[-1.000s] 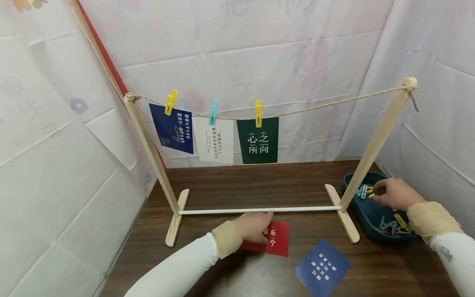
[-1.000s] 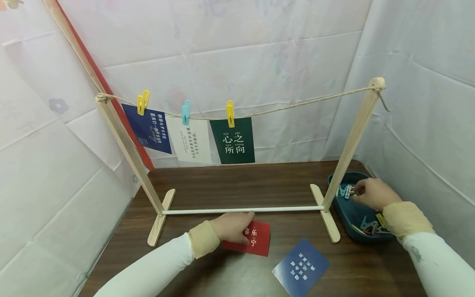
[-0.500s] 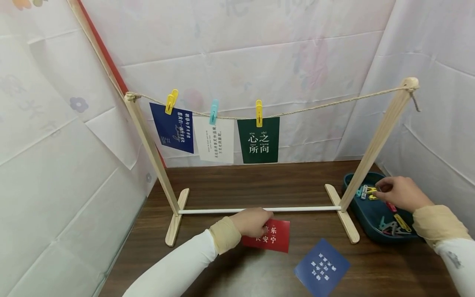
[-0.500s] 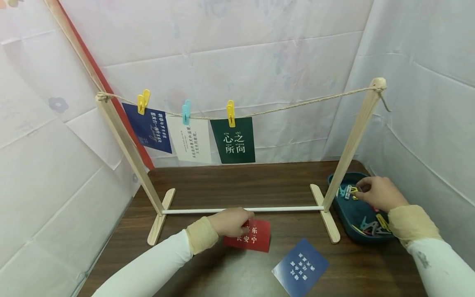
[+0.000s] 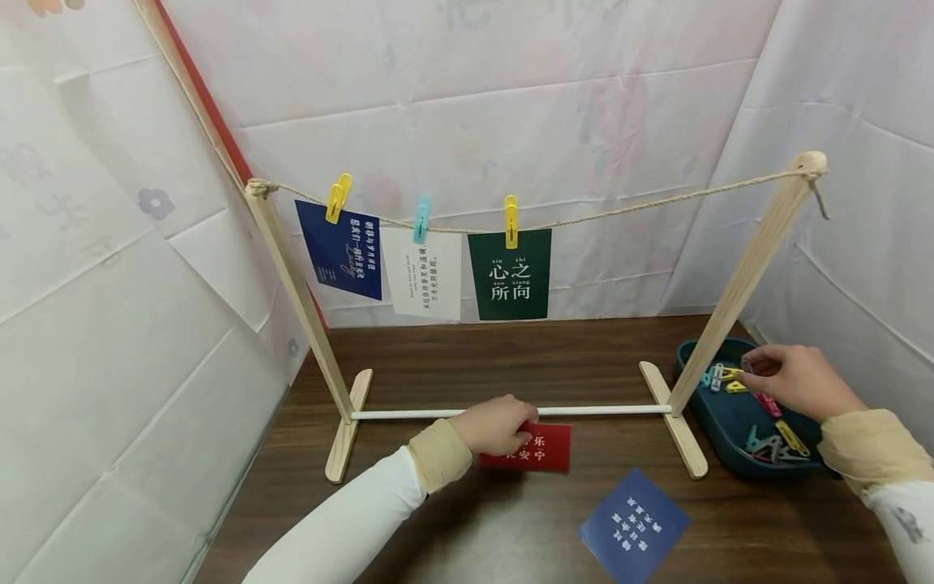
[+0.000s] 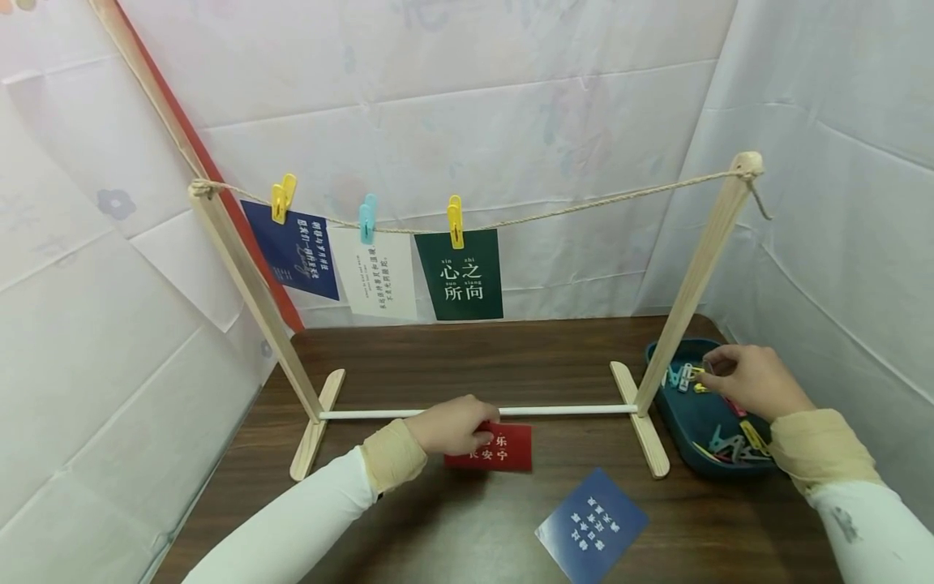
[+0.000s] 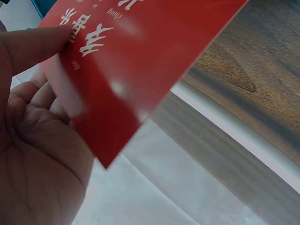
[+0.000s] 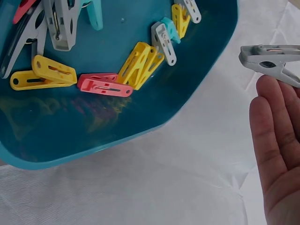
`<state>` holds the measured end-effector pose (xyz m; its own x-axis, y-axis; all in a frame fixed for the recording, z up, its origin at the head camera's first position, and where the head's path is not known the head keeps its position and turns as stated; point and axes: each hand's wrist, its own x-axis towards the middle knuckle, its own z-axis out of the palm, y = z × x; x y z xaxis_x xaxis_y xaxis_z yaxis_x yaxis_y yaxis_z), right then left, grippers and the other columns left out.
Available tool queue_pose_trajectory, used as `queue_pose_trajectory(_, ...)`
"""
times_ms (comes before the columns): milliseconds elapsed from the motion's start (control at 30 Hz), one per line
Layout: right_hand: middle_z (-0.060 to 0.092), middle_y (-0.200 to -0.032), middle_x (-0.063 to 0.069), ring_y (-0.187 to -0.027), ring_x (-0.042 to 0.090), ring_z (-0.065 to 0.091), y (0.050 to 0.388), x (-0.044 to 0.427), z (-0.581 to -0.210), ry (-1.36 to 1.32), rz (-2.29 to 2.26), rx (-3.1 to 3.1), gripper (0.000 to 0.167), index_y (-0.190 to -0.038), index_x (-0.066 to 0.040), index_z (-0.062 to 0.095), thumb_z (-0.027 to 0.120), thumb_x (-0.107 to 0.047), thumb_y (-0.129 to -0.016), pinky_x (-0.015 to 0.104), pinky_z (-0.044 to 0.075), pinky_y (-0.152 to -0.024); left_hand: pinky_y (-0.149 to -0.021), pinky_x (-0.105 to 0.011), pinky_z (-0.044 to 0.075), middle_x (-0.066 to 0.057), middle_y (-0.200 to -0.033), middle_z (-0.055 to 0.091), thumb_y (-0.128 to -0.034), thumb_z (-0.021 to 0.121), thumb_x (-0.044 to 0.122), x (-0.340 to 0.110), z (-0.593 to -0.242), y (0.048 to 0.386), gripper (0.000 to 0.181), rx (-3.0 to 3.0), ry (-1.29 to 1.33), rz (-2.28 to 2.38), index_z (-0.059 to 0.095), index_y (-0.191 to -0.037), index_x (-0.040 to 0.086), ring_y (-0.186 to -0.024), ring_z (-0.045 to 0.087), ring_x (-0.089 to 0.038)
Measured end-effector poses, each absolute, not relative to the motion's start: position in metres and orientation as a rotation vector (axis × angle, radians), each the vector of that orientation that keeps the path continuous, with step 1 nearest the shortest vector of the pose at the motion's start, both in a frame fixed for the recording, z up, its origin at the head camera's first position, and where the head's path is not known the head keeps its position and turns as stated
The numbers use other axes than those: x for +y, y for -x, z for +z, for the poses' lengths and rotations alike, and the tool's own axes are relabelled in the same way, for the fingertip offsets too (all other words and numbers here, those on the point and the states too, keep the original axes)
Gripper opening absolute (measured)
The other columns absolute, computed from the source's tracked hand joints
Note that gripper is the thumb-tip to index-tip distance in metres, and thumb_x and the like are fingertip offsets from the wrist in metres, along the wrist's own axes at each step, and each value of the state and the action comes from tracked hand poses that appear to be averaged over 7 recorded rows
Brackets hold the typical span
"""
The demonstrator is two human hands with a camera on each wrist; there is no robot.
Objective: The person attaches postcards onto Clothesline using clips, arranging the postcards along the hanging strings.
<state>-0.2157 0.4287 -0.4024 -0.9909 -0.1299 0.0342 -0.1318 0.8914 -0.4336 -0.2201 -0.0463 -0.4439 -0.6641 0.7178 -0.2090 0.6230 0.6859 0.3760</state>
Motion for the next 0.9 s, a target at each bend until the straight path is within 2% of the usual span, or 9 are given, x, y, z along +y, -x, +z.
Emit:
queue_pose_trajectory(200, 0.079, -0.091, 0.016, -0.072, 0.007, 0.067, 0.212, 0.424, -0.400, -0.233, 0.708, -3.006, 0.036, -0.114, 0.013, 0.073, 0.082, -0.016, -0.096, 0.024, 0.054, -0.061, -0.092, -0.025, 0.063, 0.000, -0.109, 0.082, -0.1040, 0.075, 0.020, -0.047, -0.442, 0.220, 0.017, 2.617, -1.105, 0.525, 0.077, -0.119, 0.012, -0.089, 0.071, -0.002)
queue_pose_trajectory(333, 0.079, -0.091, 0.016, -0.069, -0.006, 0.061, 0.208, 0.422, -0.398, -0.231, 0.734, -2.944, 0.036, -0.115, 0.013, 0.073, 0.082, -0.015, -0.096, 0.022, 0.054, -0.060, -0.087, -0.022, 0.062, 0.000, -0.110, 0.083, -0.1042, 0.075, 0.022, -0.047, -0.441, 0.220, 0.015, 2.626, -1.082, 0.672, 0.076, -0.116, 0.013, -0.087, 0.070, 0.000)
queue_pose_trajectory(433, 0.079, -0.091, 0.018, -0.069, -0.012, 0.058, 0.206, 0.420, -0.396, -0.236, 0.750, -2.894, 0.035, -0.114, 0.013, 0.074, 0.083, -0.015, -0.095, 0.021, 0.053, -0.059, -0.082, -0.018, 0.060, -0.001, -0.109, 0.083, -0.1037, 0.076, 0.020, -0.046, -0.442, 0.221, 0.012, 2.602, -1.038, 0.833, 0.076, -0.112, 0.013, -0.085, 0.068, 0.000)
queue_pose_trajectory(700, 0.079, -0.095, 0.023, -0.072, -0.016, 0.056, 0.201, 0.414, -0.392, -0.229, 0.802, -2.805, 0.033, -0.114, 0.011, 0.075, 0.085, -0.015, -0.094, 0.013, 0.050, -0.059, -0.082, -0.020, 0.061, -0.006, -0.110, 0.082, -0.1044, 0.075, 0.017, -0.043, -0.442, 0.221, 0.014, 2.530, -0.930, 1.226, 0.079, -0.115, 0.009, -0.088, 0.069, -0.004)
queue_pose_trajectory(900, 0.080, -0.094, 0.024, -0.072, -0.015, 0.059, 0.196, 0.405, -0.385, -0.202, 0.869, -2.736, 0.032, -0.113, 0.009, 0.077, 0.085, -0.016, -0.095, 0.011, 0.050, -0.060, -0.081, -0.026, 0.065, -0.010, -0.110, 0.081, -0.1041, 0.075, 0.015, -0.037, -0.439, 0.221, 0.012, 2.443, -0.853, 1.480, 0.078, -0.113, 0.007, -0.089, 0.073, -0.009)
